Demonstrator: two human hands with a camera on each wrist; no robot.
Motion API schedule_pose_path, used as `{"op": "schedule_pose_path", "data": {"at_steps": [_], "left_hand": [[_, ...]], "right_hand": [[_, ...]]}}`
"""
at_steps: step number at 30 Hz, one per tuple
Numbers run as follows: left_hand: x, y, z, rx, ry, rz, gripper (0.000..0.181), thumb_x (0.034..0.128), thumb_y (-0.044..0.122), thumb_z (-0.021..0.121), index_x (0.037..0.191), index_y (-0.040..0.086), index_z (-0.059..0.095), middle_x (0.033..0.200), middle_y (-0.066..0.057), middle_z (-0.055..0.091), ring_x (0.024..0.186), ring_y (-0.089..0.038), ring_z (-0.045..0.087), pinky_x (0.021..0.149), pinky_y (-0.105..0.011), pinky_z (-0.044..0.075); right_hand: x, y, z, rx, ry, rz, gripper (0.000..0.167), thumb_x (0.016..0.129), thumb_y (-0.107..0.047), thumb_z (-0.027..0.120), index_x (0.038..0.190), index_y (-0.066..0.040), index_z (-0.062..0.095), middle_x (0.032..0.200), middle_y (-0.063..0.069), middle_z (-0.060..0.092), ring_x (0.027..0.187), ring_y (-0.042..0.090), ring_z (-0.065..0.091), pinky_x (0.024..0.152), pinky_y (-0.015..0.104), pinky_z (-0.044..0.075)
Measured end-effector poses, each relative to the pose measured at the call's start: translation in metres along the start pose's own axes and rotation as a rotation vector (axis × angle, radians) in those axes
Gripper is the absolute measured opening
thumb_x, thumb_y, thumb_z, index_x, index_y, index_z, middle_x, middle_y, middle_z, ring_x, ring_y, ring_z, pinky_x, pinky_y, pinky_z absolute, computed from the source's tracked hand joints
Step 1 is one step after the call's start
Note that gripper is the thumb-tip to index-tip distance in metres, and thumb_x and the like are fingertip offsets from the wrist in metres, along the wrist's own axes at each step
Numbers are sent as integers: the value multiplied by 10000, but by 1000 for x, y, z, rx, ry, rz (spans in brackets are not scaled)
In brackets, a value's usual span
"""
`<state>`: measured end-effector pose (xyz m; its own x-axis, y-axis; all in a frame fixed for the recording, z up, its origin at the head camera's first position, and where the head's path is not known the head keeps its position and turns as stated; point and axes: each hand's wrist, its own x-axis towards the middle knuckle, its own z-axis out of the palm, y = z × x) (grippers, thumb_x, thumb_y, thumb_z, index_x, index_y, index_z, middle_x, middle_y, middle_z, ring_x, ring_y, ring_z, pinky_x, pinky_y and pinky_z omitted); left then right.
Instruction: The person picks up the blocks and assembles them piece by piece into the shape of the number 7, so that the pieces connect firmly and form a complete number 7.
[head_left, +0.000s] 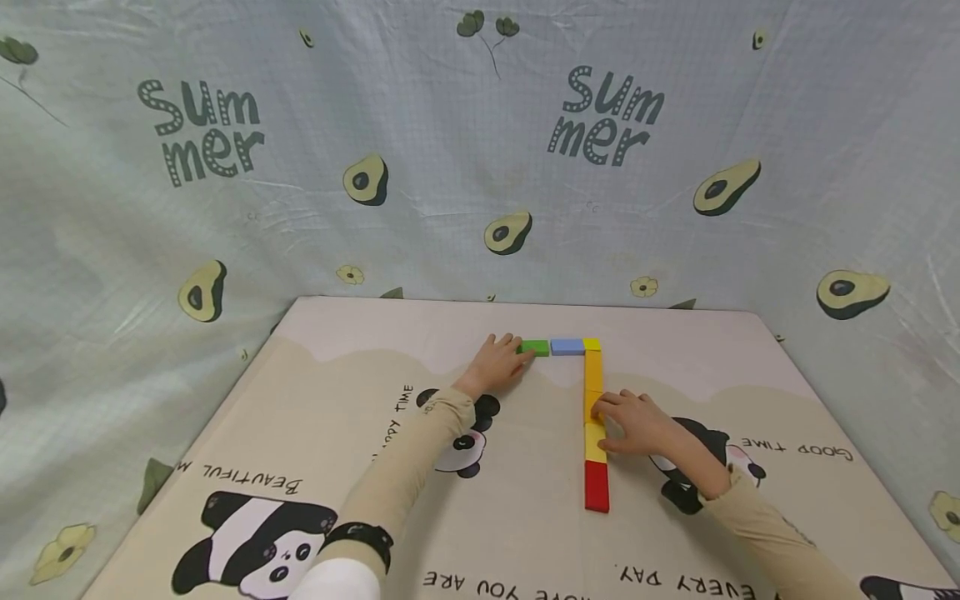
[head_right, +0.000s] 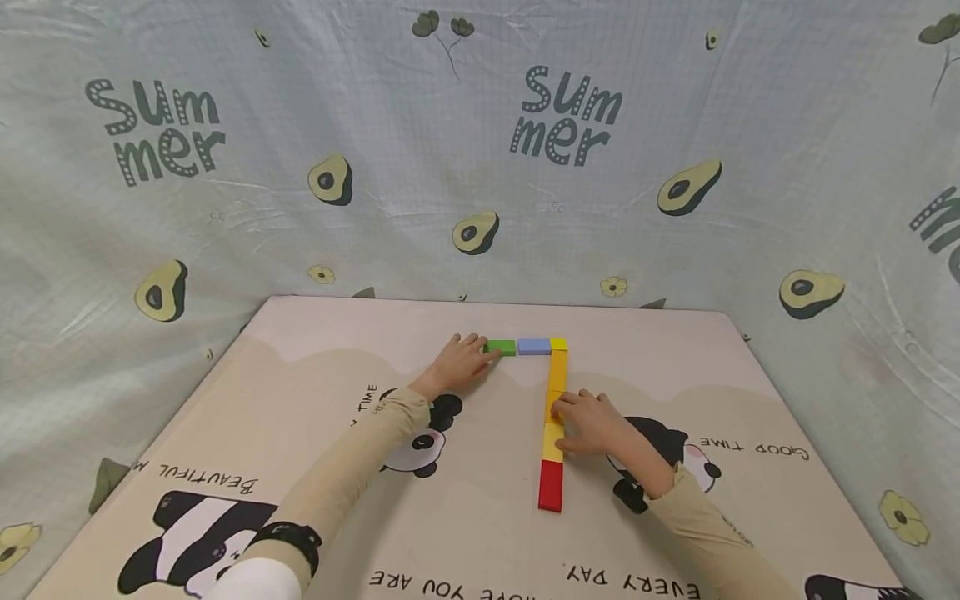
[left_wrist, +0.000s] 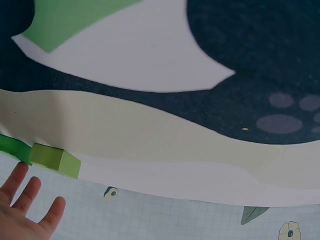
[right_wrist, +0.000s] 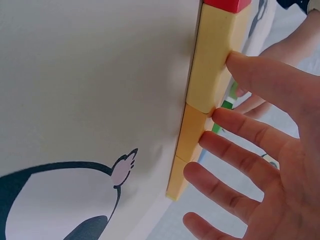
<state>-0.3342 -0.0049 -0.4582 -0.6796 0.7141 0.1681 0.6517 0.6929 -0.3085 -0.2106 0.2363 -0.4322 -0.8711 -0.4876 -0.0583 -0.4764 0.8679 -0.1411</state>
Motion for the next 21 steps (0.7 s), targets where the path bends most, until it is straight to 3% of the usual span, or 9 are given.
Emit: {"op": "schedule_pose_path", "data": {"at_steps": [21], "left_hand": [[2, 1, 1, -41, -35, -29, 357, 946, 288, 390, 1299, 297, 443, 1189, -44, 541, 1119, -204, 472, 921, -433, 392]], "right_hand": [[-1, 1, -1, 10, 5, -2, 360, 707, -293, 722, 1000, -138, 581, 1116, 62, 562, 971, 263, 485, 796, 499, 404]]}}
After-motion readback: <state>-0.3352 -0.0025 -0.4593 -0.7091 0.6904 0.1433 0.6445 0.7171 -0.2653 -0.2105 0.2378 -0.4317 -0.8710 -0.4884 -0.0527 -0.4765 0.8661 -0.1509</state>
